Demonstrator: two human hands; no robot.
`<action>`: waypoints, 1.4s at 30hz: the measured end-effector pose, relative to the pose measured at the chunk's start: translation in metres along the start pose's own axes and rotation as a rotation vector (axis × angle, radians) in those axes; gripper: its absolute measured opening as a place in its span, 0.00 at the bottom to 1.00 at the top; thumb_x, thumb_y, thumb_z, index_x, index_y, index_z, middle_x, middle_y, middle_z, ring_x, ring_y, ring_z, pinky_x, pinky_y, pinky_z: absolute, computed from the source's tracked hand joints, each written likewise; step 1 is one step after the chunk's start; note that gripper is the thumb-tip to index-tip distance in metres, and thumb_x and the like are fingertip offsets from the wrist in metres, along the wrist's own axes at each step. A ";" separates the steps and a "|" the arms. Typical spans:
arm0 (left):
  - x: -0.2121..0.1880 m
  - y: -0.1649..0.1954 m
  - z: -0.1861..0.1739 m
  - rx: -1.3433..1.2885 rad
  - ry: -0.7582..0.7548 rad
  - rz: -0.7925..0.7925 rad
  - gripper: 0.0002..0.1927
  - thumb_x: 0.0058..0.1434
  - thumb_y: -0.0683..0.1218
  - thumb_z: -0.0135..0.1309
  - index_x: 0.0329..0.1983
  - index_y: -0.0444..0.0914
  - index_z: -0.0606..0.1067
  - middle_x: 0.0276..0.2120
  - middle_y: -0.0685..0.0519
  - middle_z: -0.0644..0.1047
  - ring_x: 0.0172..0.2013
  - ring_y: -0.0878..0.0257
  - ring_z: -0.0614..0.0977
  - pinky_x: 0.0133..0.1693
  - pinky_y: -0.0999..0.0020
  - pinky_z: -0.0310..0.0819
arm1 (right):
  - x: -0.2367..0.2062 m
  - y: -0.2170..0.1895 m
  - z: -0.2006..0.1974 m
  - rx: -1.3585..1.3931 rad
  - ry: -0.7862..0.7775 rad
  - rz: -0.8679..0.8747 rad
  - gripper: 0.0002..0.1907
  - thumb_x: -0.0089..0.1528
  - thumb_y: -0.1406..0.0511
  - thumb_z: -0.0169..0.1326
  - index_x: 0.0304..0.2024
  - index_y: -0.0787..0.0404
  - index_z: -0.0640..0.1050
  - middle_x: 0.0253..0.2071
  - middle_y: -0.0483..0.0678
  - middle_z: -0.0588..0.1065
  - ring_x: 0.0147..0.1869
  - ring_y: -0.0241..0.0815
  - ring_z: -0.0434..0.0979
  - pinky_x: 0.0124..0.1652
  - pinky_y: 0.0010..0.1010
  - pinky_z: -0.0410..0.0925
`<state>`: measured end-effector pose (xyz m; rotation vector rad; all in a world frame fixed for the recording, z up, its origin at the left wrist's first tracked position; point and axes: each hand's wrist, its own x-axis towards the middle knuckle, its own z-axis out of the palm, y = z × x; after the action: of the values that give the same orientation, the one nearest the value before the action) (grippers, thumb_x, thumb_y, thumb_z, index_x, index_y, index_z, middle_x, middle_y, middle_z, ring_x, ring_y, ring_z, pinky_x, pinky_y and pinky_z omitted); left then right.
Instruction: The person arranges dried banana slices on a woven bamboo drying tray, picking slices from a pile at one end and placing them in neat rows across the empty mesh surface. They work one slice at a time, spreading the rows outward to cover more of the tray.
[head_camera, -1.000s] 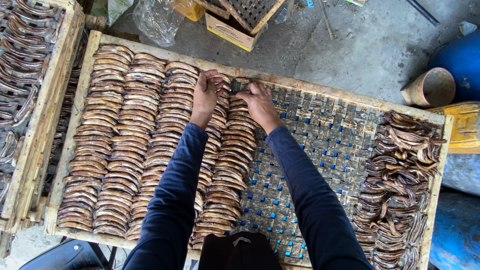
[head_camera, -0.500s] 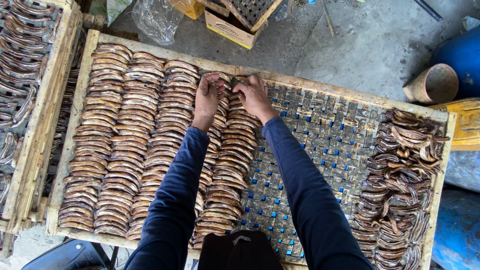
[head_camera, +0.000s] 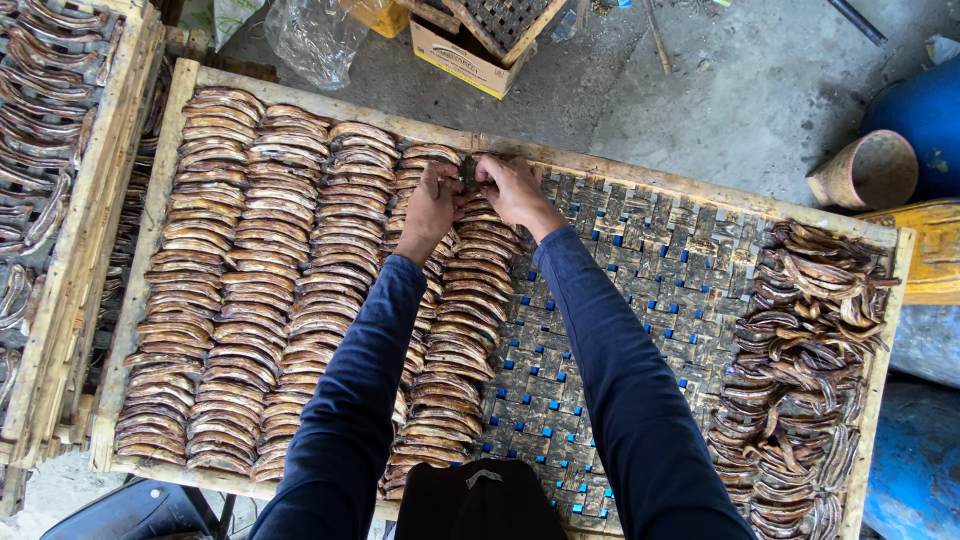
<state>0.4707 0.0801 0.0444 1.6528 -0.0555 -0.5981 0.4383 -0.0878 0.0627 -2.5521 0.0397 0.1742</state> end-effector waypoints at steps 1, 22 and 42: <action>0.000 0.000 0.001 0.017 -0.014 0.027 0.12 0.75 0.42 0.39 0.59 0.39 0.67 0.43 0.49 0.79 0.37 0.65 0.83 0.34 0.68 0.83 | 0.000 -0.001 -0.001 -0.025 0.010 -0.029 0.16 0.58 0.70 0.63 0.46 0.51 0.73 0.47 0.42 0.80 0.56 0.54 0.72 0.54 0.53 0.57; -0.003 0.011 -0.004 -0.883 -0.155 0.171 0.15 0.77 0.43 0.39 0.65 0.43 0.63 0.64 0.46 0.73 0.62 0.55 0.74 0.66 0.54 0.66 | -0.012 0.002 0.010 0.417 0.407 -0.067 0.10 0.64 0.70 0.62 0.43 0.60 0.73 0.42 0.46 0.75 0.45 0.43 0.80 0.45 0.30 0.74; 0.019 0.020 0.024 0.662 0.283 0.763 0.07 0.54 0.40 0.64 0.34 0.37 0.78 0.38 0.44 0.77 0.39 0.45 0.79 0.42 0.52 0.76 | -0.021 0.003 0.010 0.011 0.643 -0.072 0.09 0.58 0.75 0.58 0.38 0.58 0.77 0.38 0.51 0.78 0.46 0.53 0.79 0.48 0.44 0.72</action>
<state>0.4833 0.0477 0.0550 2.1403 -0.7047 0.2787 0.4156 -0.0847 0.0553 -2.4876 0.1914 -0.6723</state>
